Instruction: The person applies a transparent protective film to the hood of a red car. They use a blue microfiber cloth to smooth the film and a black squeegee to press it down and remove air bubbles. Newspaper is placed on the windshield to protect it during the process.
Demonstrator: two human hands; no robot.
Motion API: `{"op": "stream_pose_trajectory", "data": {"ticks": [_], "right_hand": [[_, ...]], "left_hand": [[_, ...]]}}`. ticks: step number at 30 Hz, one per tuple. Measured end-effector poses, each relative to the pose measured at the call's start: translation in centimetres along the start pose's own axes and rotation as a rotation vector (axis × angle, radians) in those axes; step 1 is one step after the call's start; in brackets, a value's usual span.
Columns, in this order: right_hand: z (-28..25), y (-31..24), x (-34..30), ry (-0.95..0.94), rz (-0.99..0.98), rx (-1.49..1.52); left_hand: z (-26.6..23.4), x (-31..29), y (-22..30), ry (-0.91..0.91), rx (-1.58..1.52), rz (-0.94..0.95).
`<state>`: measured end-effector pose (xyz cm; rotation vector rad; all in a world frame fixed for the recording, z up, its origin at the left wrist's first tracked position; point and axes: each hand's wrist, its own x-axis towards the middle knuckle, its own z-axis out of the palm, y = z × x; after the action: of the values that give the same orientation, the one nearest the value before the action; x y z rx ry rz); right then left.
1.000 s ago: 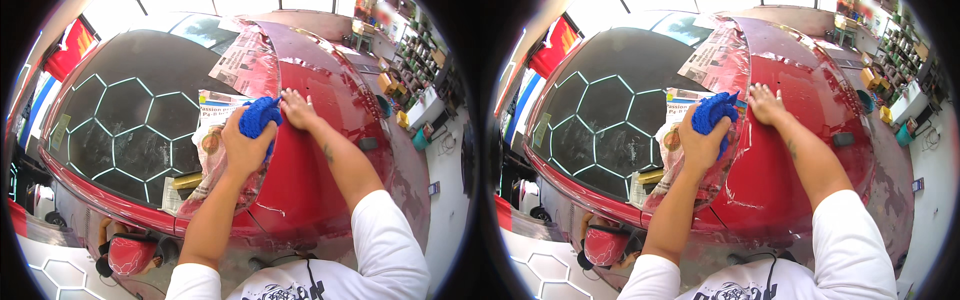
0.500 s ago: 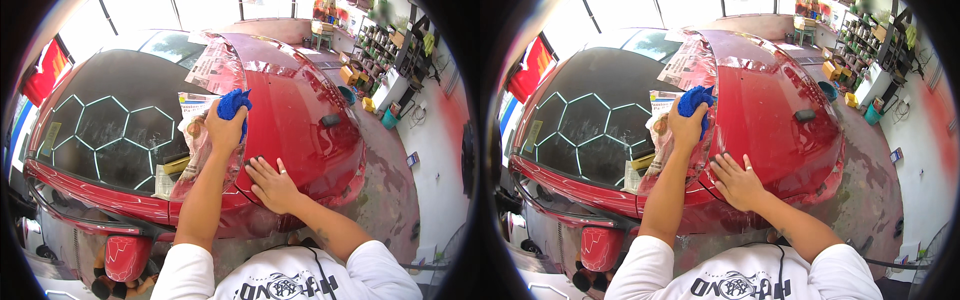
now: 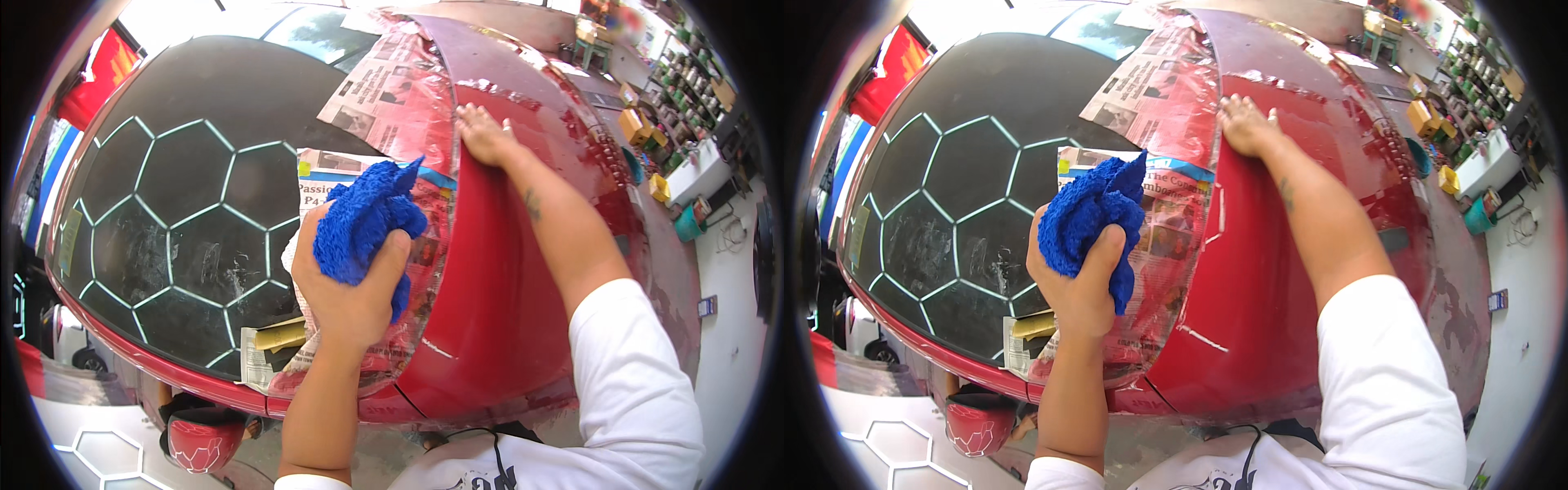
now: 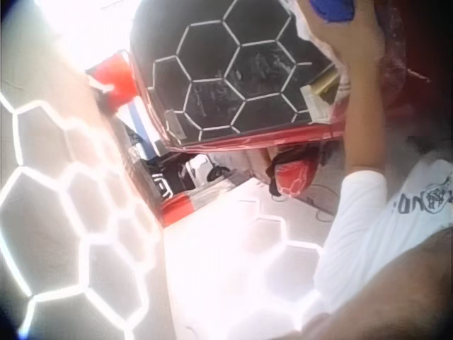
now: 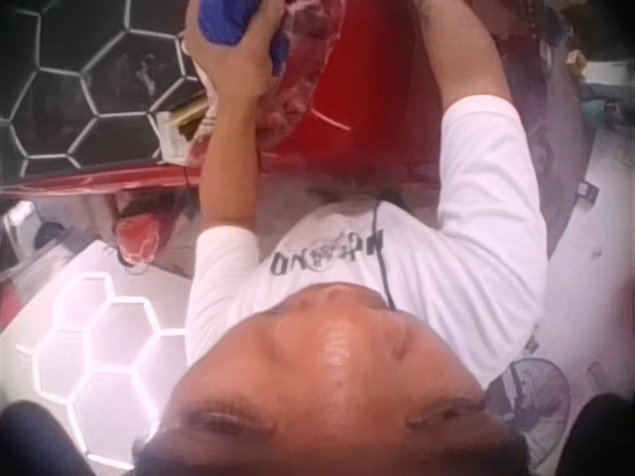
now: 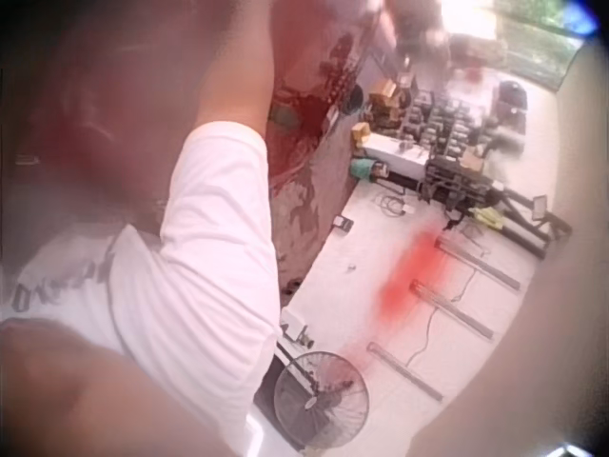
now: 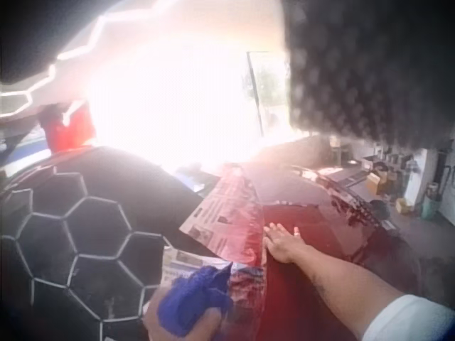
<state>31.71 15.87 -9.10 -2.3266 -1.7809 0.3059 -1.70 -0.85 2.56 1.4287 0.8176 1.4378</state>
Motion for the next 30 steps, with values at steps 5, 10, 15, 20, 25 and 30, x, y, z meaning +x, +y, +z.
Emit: {"op": "stream_pose_trajectory", "data": {"ticks": [5, 10, 15, 20, 25, 30], "right_hand": [[-1.0, 5.6, 12.3, 0.045, -0.064, 0.033], [0.4, 5.2, 11.9, 0.033, -0.062, 0.089], [1.9, 3.8, -0.2, 0.092, -0.147, 0.061], [3.7, -3.1, -23.8, 0.14, -0.347, 0.049], [2.6, -4.0, -41.6, -0.017, -0.387, 0.158], [0.7, 1.8, -49.6, 0.216, -0.198, 0.521]], "left_hand": [[-0.5, 0.8, -1.5, -0.034, 0.536, 0.439], [-0.3, 0.7, -2.5, -0.073, 0.544, 0.605], [0.9, 0.6, -2.9, -0.038, 0.521, 0.626], [1.2, -0.4, -3.3, -0.095, 0.512, 0.73], [4.2, -4.4, -4.8, -0.308, 0.499, 0.86], [5.1, -7.8, -5.1, -0.544, 0.656, 0.864]]}}
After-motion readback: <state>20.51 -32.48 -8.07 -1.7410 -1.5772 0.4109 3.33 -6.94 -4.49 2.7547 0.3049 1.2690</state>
